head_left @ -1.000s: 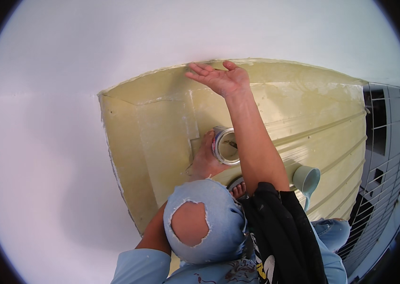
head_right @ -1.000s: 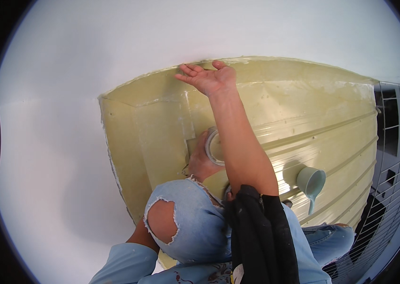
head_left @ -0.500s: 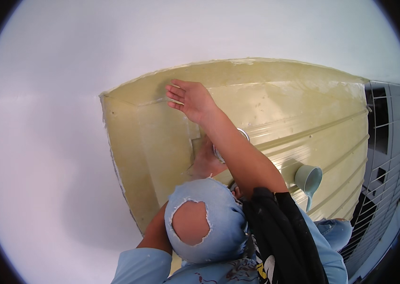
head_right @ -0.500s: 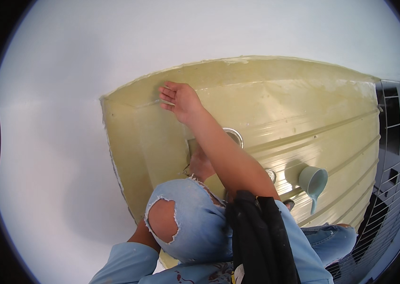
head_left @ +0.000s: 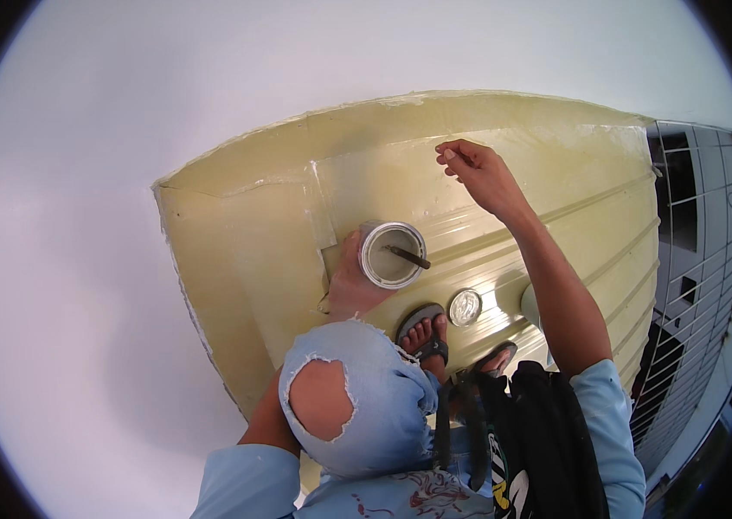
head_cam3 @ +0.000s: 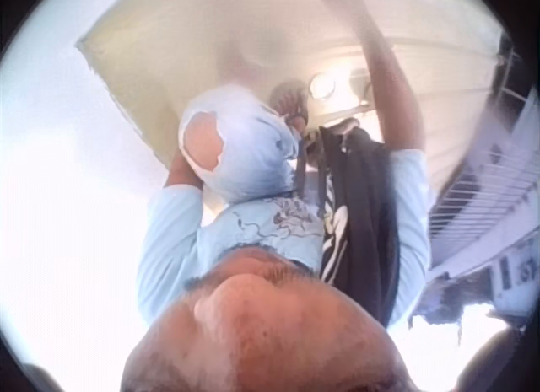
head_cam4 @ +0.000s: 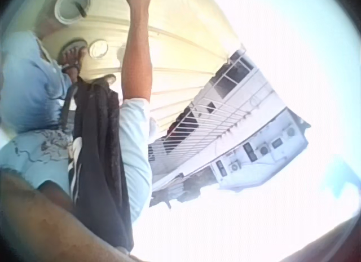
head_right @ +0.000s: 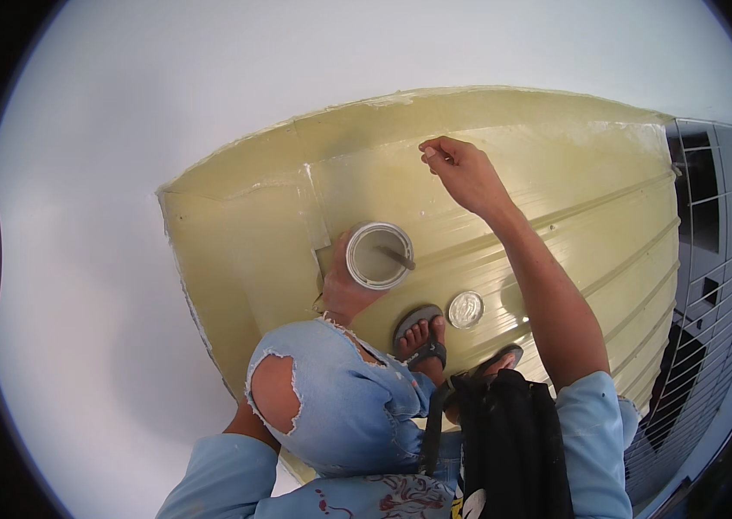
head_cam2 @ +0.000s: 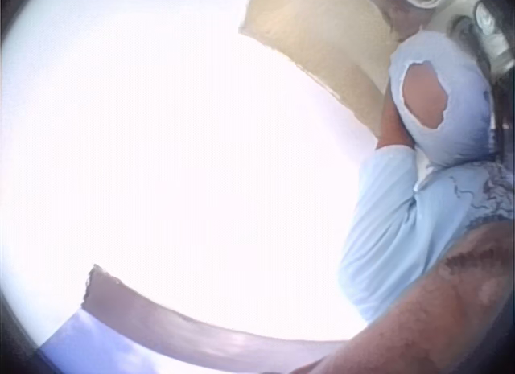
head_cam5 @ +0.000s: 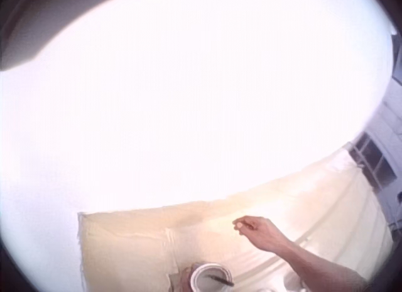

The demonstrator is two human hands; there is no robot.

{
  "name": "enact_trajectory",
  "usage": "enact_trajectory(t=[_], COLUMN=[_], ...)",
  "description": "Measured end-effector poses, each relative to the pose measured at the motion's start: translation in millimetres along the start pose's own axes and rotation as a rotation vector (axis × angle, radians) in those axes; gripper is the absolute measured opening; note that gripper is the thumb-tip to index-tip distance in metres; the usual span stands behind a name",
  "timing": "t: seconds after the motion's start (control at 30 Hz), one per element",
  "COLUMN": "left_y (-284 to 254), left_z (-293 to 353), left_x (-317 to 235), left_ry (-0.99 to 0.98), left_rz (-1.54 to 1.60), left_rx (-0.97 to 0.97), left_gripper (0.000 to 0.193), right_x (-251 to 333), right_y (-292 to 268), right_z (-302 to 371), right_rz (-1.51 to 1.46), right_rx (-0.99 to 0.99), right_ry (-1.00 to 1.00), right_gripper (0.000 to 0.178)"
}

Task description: The person applies a light-colored coating to a corrugated roof using a paintbrush and a small container. They repeatedly dip the brush, spread the coating along the ridges, and smooth the surface with their hand. A small pitcher is also used to pour liquid onto the roof.

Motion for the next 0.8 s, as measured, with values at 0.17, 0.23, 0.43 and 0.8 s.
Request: enact_trajectory(t=[0.17,0.23,0.43,0.8], left_y=[9,13,8,26], left_z=[4,5,1,30], left_x=[6,6,-7,32], left_ry=[0.060,0.061,0.012,-0.059], left_rz=[-0.076,-0.105,-0.115,-0.234], left_rx=[-0.114,-0.108,-0.055,-0.085], left_gripper=[0.106,0.105,0.106,0.113], right_x=[-82,-136,-305,-398], right_y=[-135,-183,-232,-174], right_z=[66,119,296,307], right_rz=[0.194,0.278,0.171,-0.457], right_rx=[-0.240,-0.356,-0.523,-0.488], right_ry=[0.183,0.326,1.081,0.880], right_gripper=[0.042,0.041,0.045,0.074])
Point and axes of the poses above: each hand's wrist, its own z-axis away from the middle knuckle, its own y-axis out of the palm, x = y × z, the point moved 1 cm from there along -z, towards the middle knuckle, and after that the axes turned 6 degrees about -z, right-handed, at the moved point
